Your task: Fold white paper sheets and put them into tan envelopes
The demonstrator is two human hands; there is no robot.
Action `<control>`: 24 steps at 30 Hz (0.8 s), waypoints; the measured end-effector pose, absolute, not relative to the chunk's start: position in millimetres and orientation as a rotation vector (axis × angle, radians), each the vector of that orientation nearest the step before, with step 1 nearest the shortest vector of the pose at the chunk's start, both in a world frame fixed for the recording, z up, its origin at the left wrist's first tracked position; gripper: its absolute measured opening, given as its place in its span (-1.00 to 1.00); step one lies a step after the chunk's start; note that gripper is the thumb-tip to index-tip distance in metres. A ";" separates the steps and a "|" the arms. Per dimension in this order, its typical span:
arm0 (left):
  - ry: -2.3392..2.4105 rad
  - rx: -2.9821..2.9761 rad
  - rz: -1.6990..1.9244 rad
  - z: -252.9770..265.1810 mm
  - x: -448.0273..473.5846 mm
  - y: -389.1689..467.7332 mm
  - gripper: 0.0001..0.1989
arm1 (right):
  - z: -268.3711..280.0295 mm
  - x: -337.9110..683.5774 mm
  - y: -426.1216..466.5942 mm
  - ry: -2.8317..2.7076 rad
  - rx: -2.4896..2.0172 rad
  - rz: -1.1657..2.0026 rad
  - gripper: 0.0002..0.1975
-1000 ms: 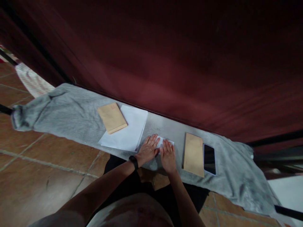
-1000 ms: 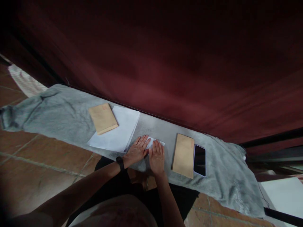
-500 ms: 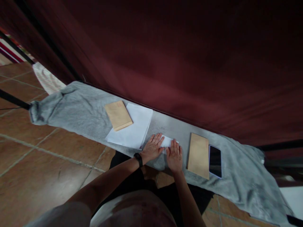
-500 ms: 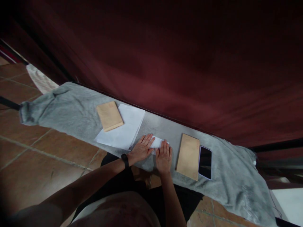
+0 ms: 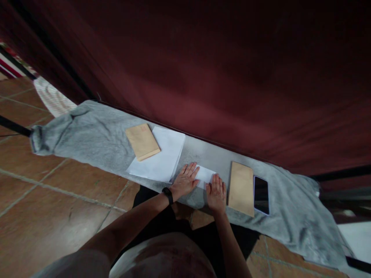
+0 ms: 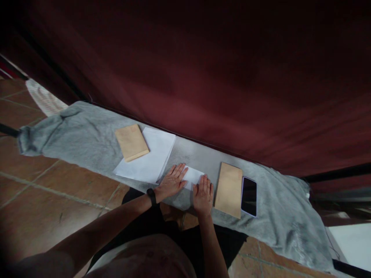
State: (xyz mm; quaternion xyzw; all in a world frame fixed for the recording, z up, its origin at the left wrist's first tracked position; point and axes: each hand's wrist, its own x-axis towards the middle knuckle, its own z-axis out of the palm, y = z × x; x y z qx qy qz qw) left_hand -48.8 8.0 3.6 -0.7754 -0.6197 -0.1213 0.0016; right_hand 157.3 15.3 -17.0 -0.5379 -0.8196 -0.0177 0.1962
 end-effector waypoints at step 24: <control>-2.085 -2.208 -0.399 25.5 -78.9 -19.9 -0.56 | -16.6 164.1 7.7 -2.249 -1.625 -0.022 -0.40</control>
